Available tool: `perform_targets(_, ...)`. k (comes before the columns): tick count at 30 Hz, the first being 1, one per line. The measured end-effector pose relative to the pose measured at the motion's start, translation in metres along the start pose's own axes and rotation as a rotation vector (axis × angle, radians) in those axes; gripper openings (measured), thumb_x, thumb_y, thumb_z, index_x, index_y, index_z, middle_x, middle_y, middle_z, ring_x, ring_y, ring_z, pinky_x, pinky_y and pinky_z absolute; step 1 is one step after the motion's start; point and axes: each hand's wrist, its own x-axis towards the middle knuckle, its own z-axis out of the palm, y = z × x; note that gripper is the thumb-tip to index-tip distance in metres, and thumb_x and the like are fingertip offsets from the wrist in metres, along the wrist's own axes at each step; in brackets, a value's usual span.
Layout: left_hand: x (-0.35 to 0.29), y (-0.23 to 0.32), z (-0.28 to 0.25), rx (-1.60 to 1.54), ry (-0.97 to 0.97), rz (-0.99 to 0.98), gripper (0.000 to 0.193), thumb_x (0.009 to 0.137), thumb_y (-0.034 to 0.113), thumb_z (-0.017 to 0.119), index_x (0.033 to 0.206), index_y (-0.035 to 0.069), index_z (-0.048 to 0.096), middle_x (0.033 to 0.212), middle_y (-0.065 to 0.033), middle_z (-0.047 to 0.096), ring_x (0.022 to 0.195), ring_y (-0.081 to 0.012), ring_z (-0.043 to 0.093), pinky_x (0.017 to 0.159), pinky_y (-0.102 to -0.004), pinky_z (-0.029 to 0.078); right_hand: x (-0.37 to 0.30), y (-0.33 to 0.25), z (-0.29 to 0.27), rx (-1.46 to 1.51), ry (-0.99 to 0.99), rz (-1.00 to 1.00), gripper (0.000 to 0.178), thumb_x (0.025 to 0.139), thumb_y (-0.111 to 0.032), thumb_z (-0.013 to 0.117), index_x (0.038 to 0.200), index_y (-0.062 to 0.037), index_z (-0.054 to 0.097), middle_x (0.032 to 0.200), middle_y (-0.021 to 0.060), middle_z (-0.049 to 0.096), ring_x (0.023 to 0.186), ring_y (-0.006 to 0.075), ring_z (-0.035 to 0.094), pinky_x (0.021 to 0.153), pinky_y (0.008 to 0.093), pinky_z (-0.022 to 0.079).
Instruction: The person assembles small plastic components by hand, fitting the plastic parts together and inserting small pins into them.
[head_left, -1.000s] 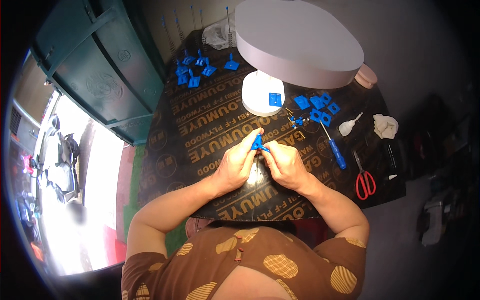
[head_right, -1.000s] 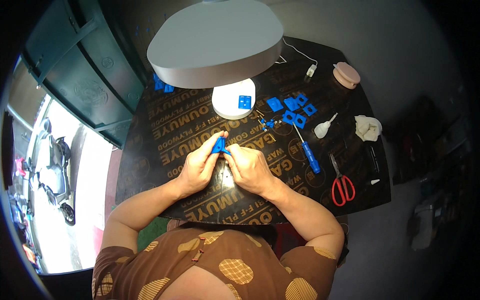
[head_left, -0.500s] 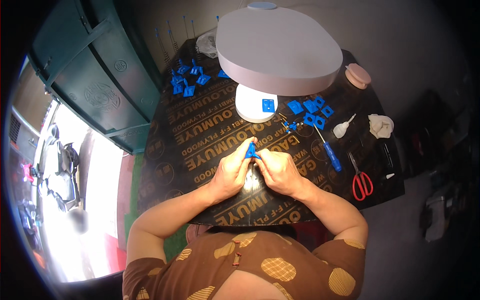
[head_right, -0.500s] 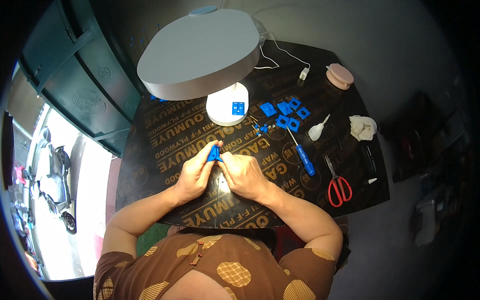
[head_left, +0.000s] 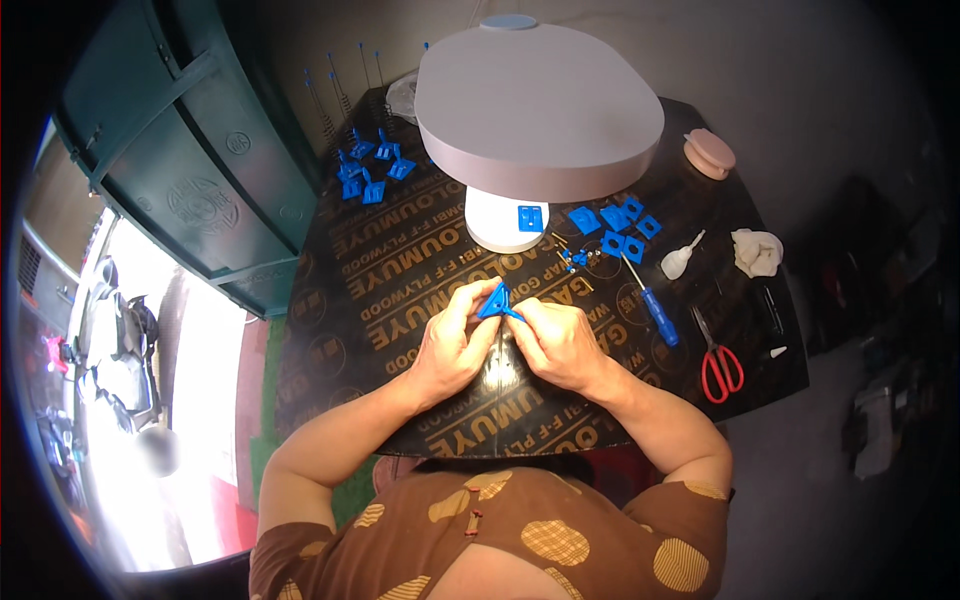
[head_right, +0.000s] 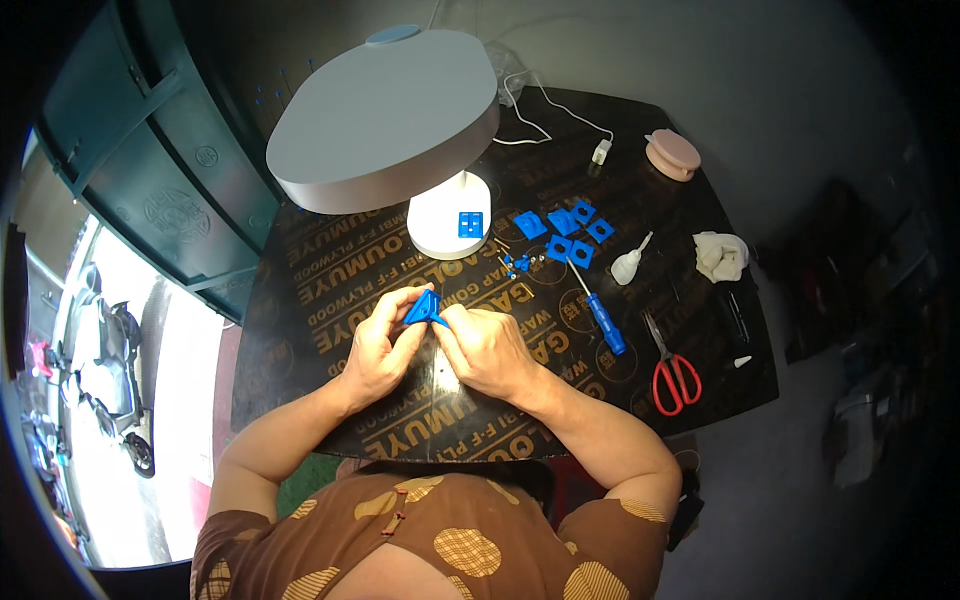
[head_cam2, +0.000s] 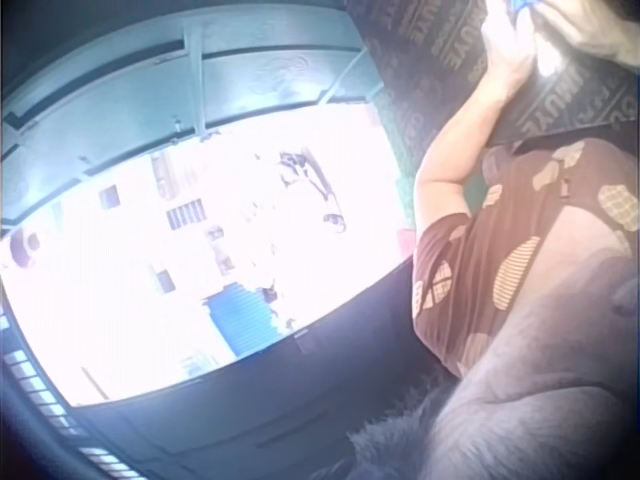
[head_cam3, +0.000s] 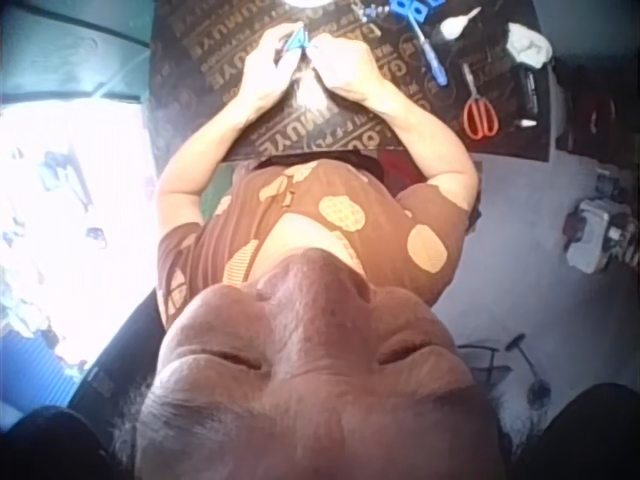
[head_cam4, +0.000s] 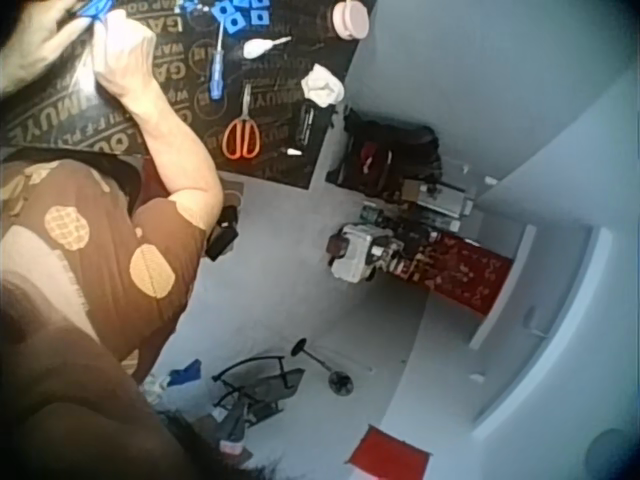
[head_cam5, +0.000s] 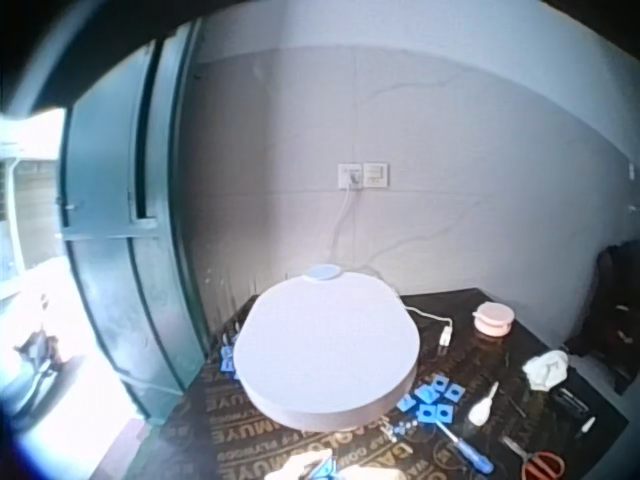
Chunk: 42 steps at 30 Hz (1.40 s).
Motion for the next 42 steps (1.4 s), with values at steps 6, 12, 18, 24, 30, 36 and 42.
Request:
perform_targets(6, 0.0, 0.0, -0.002, 0.055, 0.03, -0.043, 0.034, 0.095, 0.001, 0.055, 0.128, -0.005, 0.052, 0.115, -0.0144, 0.067, 0.105, -0.016, 0.064, 0.091, -0.0293, 0.051, -0.001, 0.002, 0.0, 0.003, -0.032, 0.027, 0.01, 0.087, -0.008, 0.062, 0.085, -0.0009, 0.056, 0.064, 0.0158, 0.061, 0.057, 0.033, 0.062, 0.054, 0.0408, 0.05)
perform_targets(12, 0.0, -0.011, -0.001, 0.134, 0.071, 0.064, 0.03, 0.096, 0.0, 0.053, 0.125, -0.005, 0.055, 0.108, -0.014, 0.069, 0.097, -0.0155, 0.066, 0.087, -0.0277, 0.053, 0.0, 0.002, 0.003, 0.011, -0.04, 0.019, 0.012, 0.087, -0.011, 0.064, 0.086, -0.0009, 0.057, 0.065, 0.0155, 0.061, 0.059, 0.0327, 0.063, 0.054, 0.0405, 0.051)
perform_targets(18, 0.001, -0.011, -0.003, -0.197, 0.085, -0.095, 0.031, 0.097, 0.001, 0.05, 0.128, -0.006, 0.052, 0.104, -0.017, 0.068, 0.093, -0.0197, 0.069, 0.082, -0.0296, 0.056, 0.002, -0.007, -0.005, 0.045, -0.057, 0.062, 0.022, 0.085, -0.017, 0.07, 0.095, 0.0007, 0.061, 0.068, 0.0144, 0.064, 0.062, 0.0309, 0.065, 0.058, 0.0389, 0.052)
perform_targets(24, 0.01, -0.008, -0.013, -0.728, 0.016, -0.329, 0.034, 0.102, 0.011, 0.046, 0.129, -0.009, 0.048, 0.105, -0.0151, 0.065, 0.087, -0.0185, 0.068, 0.078, -0.0294, 0.059, 0.002, -0.003, -0.006, 0.026, -0.021, 0.069, 0.019, 0.084, -0.009, 0.07, 0.098, 0.0017, 0.062, 0.064, 0.0107, 0.062, 0.055, 0.0226, 0.063, 0.054, 0.0317, 0.05)
perform_targets(30, 0.012, -0.013, -0.018, -0.914, -0.057, -0.371, 0.039, 0.1, 0.019, 0.052, 0.126, -0.01, 0.048, 0.101, -0.0202, 0.065, 0.077, -0.0232, 0.068, 0.067, -0.0313, 0.06, 0.003, -0.002, -0.004, 0.051, 0.057, 0.116, 0.012, 0.085, -0.007, 0.067, 0.092, 0.0008, 0.061, 0.073, 0.0146, 0.066, 0.065, 0.0297, 0.067, 0.06, 0.0375, 0.053)
perform_targets(36, 0.013, -0.011, -0.021, -1.03, -0.113, -0.433, 0.035, 0.1, 0.019, 0.051, 0.122, -0.009, 0.051, 0.093, -0.0197, 0.065, 0.07, -0.0212, 0.066, 0.059, -0.0296, 0.058, 0.002, 0.0, 0.0, 0.081, 0.118, 0.113, 0.014, 0.085, -0.005, 0.067, 0.094, 0.0019, 0.059, 0.076, 0.0155, 0.065, 0.066, 0.0285, 0.065, 0.061, 0.036, 0.053)
perform_targets(42, 0.01, -0.017, -0.023, -1.068, -0.139, -0.475, 0.033, 0.101, 0.019, 0.05, 0.12, -0.008, 0.053, 0.089, -0.0191, 0.066, 0.065, -0.0197, 0.065, 0.057, -0.0279, 0.056, 0.0, -0.003, -0.001, 0.221, 0.051, 0.293, 0.021, 0.087, -0.005, 0.065, 0.105, 0.0038, 0.058, 0.078, 0.0143, 0.065, 0.069, 0.0229, 0.066, 0.063, 0.0327, 0.052)
